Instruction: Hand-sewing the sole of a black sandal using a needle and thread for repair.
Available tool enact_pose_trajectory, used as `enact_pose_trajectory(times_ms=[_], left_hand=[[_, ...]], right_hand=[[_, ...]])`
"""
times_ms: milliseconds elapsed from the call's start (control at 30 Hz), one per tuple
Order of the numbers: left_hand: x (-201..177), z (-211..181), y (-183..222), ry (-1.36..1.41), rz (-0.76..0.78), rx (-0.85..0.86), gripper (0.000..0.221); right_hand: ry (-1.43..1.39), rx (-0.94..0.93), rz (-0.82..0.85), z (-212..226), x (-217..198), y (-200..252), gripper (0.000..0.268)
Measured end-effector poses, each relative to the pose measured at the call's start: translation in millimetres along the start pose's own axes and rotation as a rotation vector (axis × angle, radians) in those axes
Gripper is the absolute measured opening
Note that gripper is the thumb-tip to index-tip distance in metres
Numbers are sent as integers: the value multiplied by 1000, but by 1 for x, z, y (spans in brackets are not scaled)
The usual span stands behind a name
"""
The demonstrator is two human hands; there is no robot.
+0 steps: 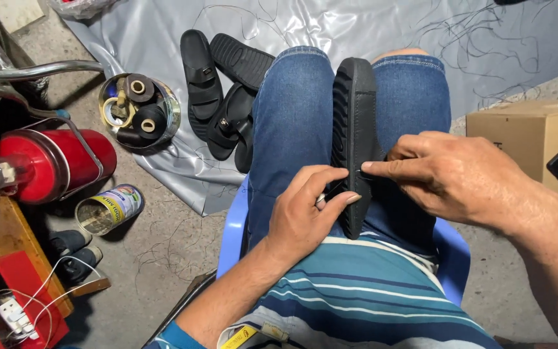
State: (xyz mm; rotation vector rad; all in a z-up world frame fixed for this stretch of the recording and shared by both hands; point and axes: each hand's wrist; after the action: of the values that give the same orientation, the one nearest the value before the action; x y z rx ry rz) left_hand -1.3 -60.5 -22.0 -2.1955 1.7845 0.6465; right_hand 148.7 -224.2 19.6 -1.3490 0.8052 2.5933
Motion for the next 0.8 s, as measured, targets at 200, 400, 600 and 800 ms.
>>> enact_pose_trajectory(times_ms=[200,400,600,800], left_hand=[[9,4,6,-30,-103,28,27],[13,1,7,-17,-155,120,22],[12,13,14,33,-211,213,26],[17,19,16,0,-236,274,30]], right_hand=[[57,47,70,6,-2,-2,42],[380,188,71,46,4,5,44],[236,81,-68,24,17,4,39],[112,-107,-322,19,27,0,15]])
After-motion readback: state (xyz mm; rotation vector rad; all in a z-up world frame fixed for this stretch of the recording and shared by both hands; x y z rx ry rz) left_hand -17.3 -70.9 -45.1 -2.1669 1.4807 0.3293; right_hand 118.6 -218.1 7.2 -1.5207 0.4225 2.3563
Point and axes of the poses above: each hand's wrist, its own y-axis away from the middle knuckle, its own x-axis out of the palm, z = x × y, and after that the axes turned 4 degrees about -y, right-handed
